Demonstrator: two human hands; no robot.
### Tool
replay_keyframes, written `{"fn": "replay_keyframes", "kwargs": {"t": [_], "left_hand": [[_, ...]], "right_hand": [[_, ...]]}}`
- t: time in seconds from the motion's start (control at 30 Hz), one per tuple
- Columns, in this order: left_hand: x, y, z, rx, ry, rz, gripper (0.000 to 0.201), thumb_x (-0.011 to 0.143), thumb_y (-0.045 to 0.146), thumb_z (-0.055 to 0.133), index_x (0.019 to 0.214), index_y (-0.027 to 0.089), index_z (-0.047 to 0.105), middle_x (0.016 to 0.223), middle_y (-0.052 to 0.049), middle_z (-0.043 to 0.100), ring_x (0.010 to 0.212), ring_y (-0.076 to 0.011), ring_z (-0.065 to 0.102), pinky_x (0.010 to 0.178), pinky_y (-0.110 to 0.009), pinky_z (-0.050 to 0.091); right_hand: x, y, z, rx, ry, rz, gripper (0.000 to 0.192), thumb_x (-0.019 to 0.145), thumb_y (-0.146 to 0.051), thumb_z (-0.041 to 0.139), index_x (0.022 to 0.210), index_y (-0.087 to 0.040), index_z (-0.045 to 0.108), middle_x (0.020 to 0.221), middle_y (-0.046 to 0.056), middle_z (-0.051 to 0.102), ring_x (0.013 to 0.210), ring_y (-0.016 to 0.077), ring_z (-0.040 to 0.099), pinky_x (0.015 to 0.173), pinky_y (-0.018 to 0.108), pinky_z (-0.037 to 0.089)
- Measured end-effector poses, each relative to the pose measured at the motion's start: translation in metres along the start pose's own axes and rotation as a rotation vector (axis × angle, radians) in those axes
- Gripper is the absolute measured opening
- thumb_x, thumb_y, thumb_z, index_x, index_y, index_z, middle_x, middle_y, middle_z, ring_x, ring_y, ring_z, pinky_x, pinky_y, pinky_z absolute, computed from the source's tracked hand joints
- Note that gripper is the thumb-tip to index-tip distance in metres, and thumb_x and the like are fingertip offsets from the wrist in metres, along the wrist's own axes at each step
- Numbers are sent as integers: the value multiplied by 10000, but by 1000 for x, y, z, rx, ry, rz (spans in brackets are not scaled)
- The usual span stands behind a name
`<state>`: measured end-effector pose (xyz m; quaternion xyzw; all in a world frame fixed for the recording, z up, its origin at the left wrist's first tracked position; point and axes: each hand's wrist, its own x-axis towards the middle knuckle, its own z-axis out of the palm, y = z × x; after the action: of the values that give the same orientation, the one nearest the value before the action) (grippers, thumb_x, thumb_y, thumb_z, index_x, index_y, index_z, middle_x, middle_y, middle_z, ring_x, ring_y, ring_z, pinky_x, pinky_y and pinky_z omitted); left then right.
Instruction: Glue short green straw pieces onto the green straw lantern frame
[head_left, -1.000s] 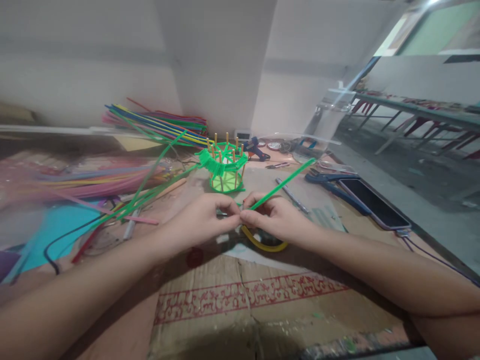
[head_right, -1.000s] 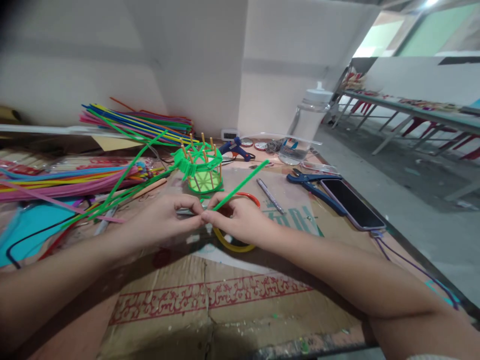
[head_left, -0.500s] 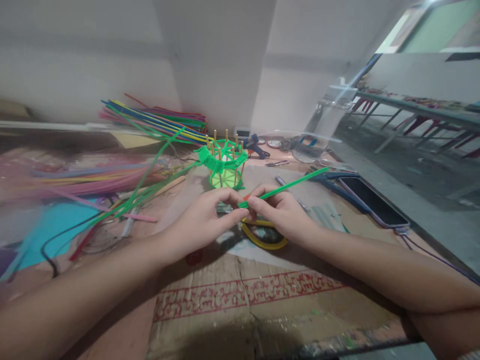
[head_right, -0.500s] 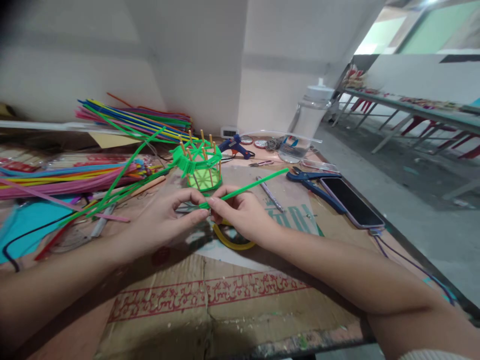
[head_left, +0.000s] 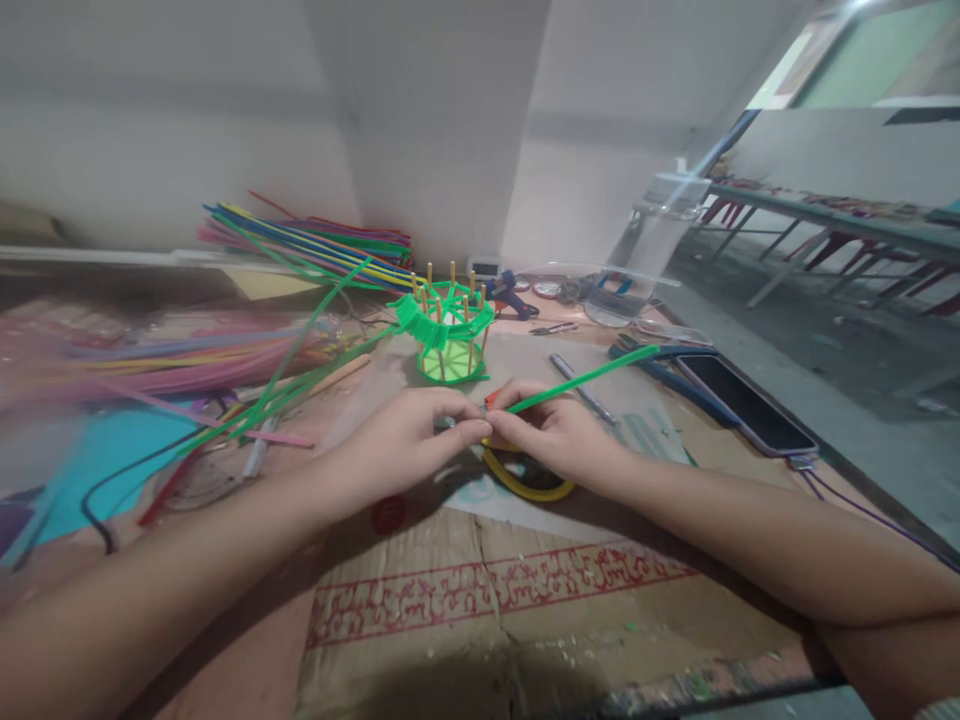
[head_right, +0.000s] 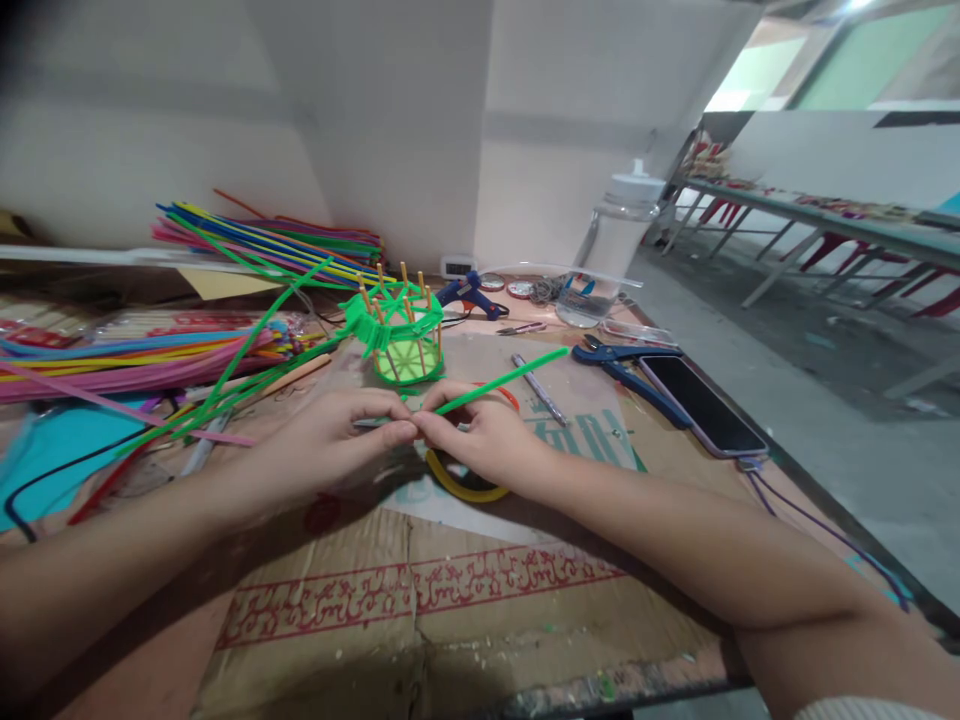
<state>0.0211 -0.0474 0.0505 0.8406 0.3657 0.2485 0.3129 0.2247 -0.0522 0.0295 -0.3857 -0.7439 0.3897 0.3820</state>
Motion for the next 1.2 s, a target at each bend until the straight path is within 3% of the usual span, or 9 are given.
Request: {"fn": "replay_keyframes", "kwargs": {"t": [0.07, 0.2, 0.43, 0.63, 0.77, 0.9, 1.03, 1.2], "left_hand": [[0, -3, 1, 89, 3, 60, 232, 960, 301, 552, 943, 215, 767, 943, -7, 787, 846, -169, 694, 777, -262, 483], [-1, -8, 5, 307, 120, 186, 200, 954, 294, 602, 986, 213, 781, 909, -38, 791, 836, -201, 693, 783, -307, 468], [-2, -13, 9, 363, 128, 274, 257, 978, 278, 563, 874, 160, 766, 791, -55, 760, 731, -198, 648, 710, -314, 423], [2, -12, 0, 197, 32, 162, 267, 959, 289, 551, 816, 180, 748, 758, -13, 741, 708, -156, 640, 677, -264, 425], [3, -11, -21, 122, 137, -32, 296, 935, 410, 568, 814, 207, 747, 793, 11, 740, 763, -164, 657, 703, -261, 450], [2, -5, -47, 152, 255, -68, 328, 905, 468, 579, 797, 207, 744, 786, -3, 738, 769, -187, 654, 692, -280, 457], [-3, 1, -64, 181, 328, -61, 336, 902, 482, 587, 829, 201, 757, 839, -16, 759, 823, -214, 663, 742, -306, 466], [-7, 5, -72, 205, 369, -59, 327, 914, 480, 596, 813, 208, 747, 802, 6, 738, 789, -184, 646, 730, -280, 466]], "right_hand": [[0, 1, 0, -64, 7, -14, 184, 896, -345, 589, 805, -189, 623, 726, -3, 621, 665, 135, 582, 622, 254, 459], [0, -1, 1, -145, 53, -46, 187, 902, -329, 578, 784, -190, 621, 730, 3, 634, 670, 139, 592, 641, 260, 461], [-2, 2, 3, -155, 51, -75, 187, 908, -317, 586, 768, -196, 616, 741, 6, 651, 736, 151, 620, 672, 259, 464], [4, 1, -5, -160, -46, -9, 183, 901, -357, 598, 835, -190, 630, 793, 20, 675, 757, 163, 633, 702, 278, 483], [9, -8, -25, -427, -233, 80, 242, 887, -364, 679, 1028, -171, 640, 898, 47, 705, 783, 178, 645, 693, 284, 478], [4, -19, -34, -754, -372, 58, 357, 888, -260, 707, 1227, -185, 624, 1120, 105, 701, 953, 231, 659, 797, 322, 480], [-2, -21, -31, -760, -397, -7, 402, 871, -177, 712, 1265, -194, 634, 1225, 136, 661, 1084, 269, 639, 917, 369, 475], [-4, -14, -30, -758, -349, -55, 375, 858, -190, 706, 1231, -209, 666, 1182, 134, 644, 1049, 260, 628, 926, 389, 483]]}}
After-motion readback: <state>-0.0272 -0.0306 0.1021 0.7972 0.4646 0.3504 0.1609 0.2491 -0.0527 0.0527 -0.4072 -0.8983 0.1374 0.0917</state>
